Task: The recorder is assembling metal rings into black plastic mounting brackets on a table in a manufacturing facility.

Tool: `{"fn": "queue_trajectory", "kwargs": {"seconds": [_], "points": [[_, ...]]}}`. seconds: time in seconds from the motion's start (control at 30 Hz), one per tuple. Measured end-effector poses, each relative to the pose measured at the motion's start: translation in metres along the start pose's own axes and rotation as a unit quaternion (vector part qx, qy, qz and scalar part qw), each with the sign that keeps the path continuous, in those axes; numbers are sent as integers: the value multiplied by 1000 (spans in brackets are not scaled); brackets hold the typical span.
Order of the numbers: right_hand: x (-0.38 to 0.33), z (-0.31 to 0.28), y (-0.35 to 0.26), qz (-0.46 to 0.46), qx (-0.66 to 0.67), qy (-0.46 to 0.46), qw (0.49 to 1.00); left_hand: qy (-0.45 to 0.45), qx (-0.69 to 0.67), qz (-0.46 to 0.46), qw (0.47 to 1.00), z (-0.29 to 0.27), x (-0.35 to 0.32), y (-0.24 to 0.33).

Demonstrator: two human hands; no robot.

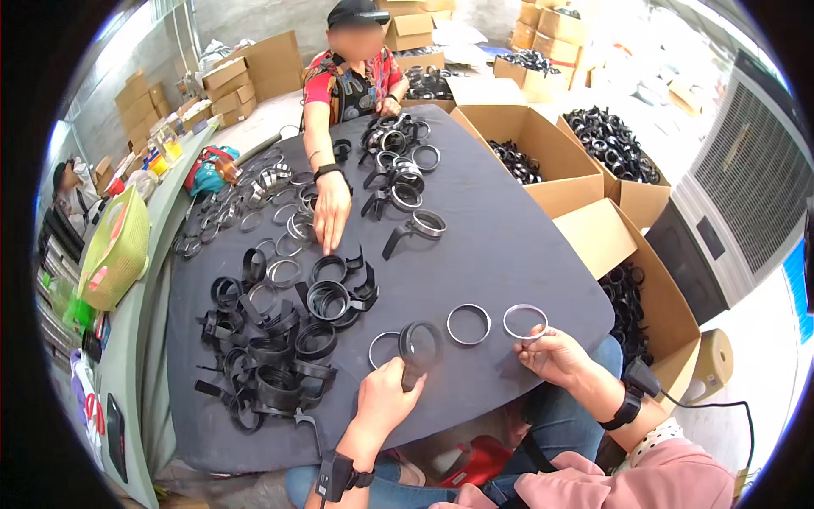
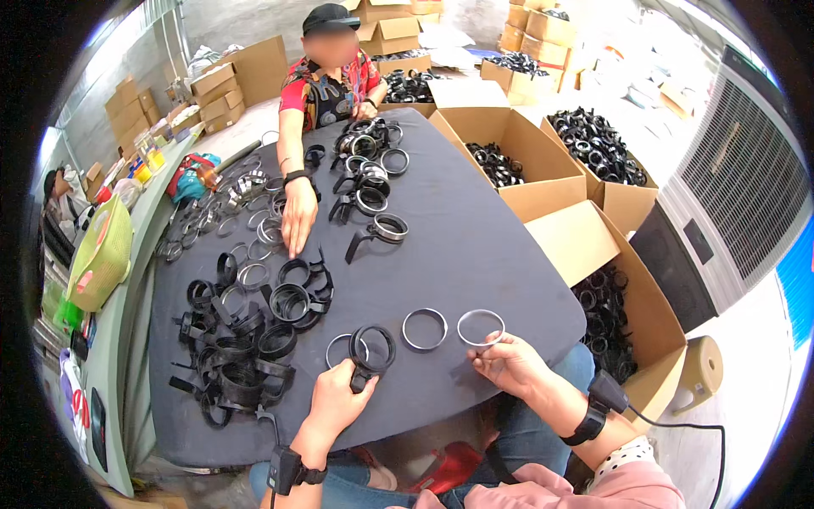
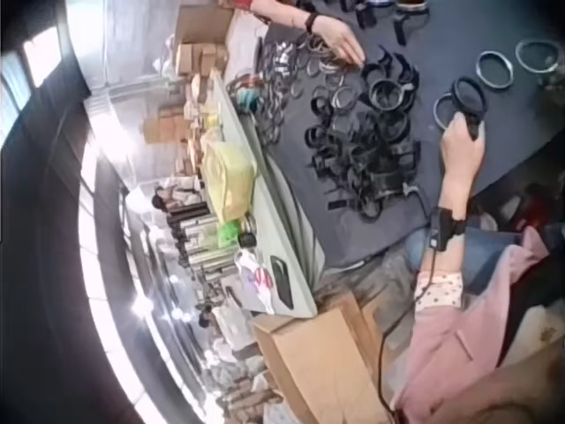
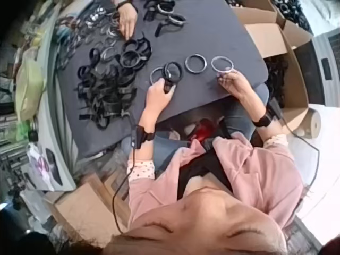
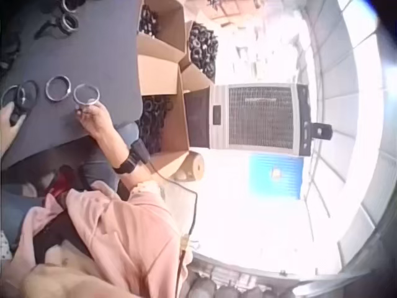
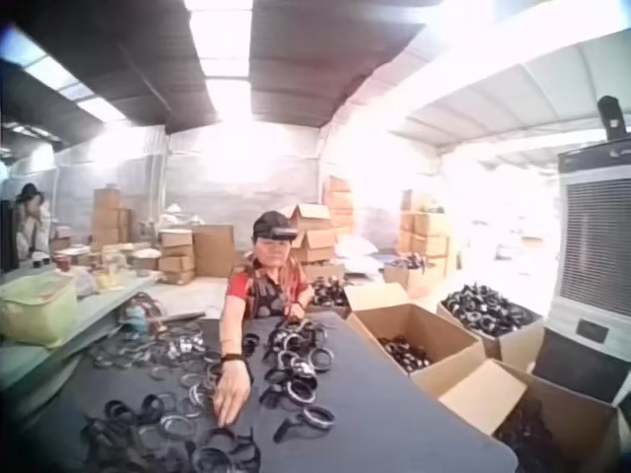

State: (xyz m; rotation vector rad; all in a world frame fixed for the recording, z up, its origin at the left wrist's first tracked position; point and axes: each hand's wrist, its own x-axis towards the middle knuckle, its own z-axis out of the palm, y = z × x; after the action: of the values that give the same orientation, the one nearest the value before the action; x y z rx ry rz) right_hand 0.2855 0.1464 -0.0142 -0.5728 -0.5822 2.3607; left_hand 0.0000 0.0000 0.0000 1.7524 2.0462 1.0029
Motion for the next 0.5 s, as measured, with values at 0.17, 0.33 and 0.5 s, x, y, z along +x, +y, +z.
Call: {"fn": "queue_trajectory", "kwargs": {"seconds": [0.17, 0.33, 0.5], "points": [[6, 17, 0, 51, -20, 179, 982, 14, -5, 20, 1000, -12, 0, -7], [-22, 35, -29, 216, -345, 147, 901, 14, -8, 8, 1000, -7, -6, -6], [-28, 48, -41, 44, -751, 118, 648, 22, -16, 11, 1000, -7, -8, -4]]}}
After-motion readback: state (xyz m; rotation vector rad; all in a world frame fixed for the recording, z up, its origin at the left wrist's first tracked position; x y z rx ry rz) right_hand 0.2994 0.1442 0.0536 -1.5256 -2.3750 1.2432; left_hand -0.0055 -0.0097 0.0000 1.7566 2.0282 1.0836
